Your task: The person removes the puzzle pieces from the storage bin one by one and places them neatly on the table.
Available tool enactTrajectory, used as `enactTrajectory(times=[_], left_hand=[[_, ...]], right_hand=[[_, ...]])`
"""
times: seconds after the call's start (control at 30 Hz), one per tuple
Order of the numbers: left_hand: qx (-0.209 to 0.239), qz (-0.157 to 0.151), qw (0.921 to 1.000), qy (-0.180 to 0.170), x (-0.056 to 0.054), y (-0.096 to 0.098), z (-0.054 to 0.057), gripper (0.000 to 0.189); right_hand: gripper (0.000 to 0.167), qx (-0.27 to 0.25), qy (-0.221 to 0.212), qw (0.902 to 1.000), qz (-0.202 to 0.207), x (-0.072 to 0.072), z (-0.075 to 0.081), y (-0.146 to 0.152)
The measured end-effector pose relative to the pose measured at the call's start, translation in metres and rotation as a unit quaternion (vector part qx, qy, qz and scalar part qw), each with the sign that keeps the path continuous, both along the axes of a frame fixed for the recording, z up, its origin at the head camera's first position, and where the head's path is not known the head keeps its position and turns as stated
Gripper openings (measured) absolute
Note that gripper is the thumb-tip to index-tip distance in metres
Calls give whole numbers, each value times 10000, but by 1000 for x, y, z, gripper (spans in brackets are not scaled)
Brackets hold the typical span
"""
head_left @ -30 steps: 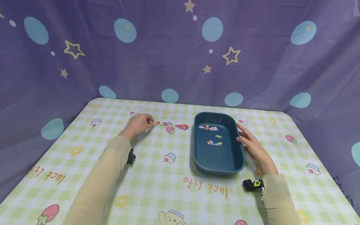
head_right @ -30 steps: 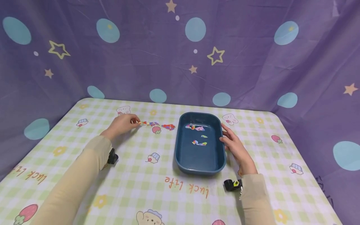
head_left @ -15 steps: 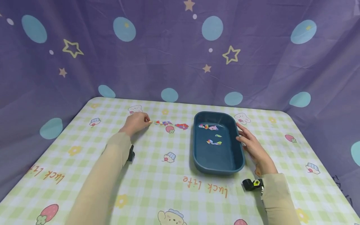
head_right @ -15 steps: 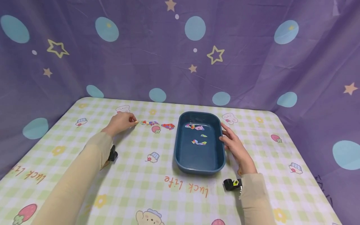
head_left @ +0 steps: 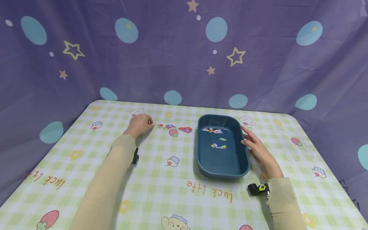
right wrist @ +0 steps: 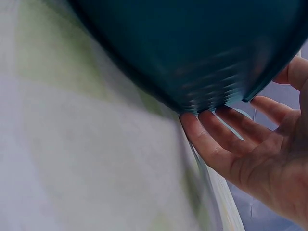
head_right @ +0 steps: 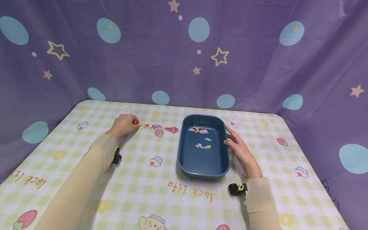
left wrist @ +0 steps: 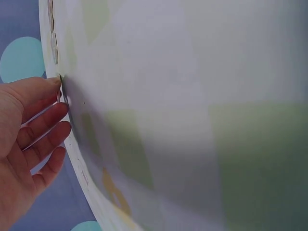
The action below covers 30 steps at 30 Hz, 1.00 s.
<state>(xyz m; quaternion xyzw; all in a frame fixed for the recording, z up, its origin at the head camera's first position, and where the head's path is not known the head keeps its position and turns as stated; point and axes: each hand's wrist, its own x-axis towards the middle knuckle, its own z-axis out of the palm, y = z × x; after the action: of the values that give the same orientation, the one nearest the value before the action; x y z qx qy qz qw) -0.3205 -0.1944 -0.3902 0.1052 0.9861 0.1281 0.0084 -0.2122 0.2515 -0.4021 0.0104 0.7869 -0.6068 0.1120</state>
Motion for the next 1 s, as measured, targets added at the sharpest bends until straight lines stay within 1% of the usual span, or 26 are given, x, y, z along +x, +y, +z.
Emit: enactTrajectory(times=[0.33, 0.53, 0.67, 0.77, 1.0], left_hand=[[73, 26, 10000, -11, 1, -1, 1, 23], [259, -69, 9996, -57, 5, 2, 7, 22], [450, -234, 9987, -42, 7, 13, 12, 21], [539, -338, 9980, -25, 10, 26, 17, 20], [442, -670, 9968, 41, 16, 59, 23, 18]], right_hand=[[62, 57, 100, 9999, -80, 0, -1, -1], [63, 60, 61, 10000, -40, 2, 0, -1], [64, -10, 103, 9999, 2, 2, 1, 0], [64, -52, 123, 9999, 29, 2, 1, 0], [64, -51, 109, 9999, 42, 2, 0, 0]])
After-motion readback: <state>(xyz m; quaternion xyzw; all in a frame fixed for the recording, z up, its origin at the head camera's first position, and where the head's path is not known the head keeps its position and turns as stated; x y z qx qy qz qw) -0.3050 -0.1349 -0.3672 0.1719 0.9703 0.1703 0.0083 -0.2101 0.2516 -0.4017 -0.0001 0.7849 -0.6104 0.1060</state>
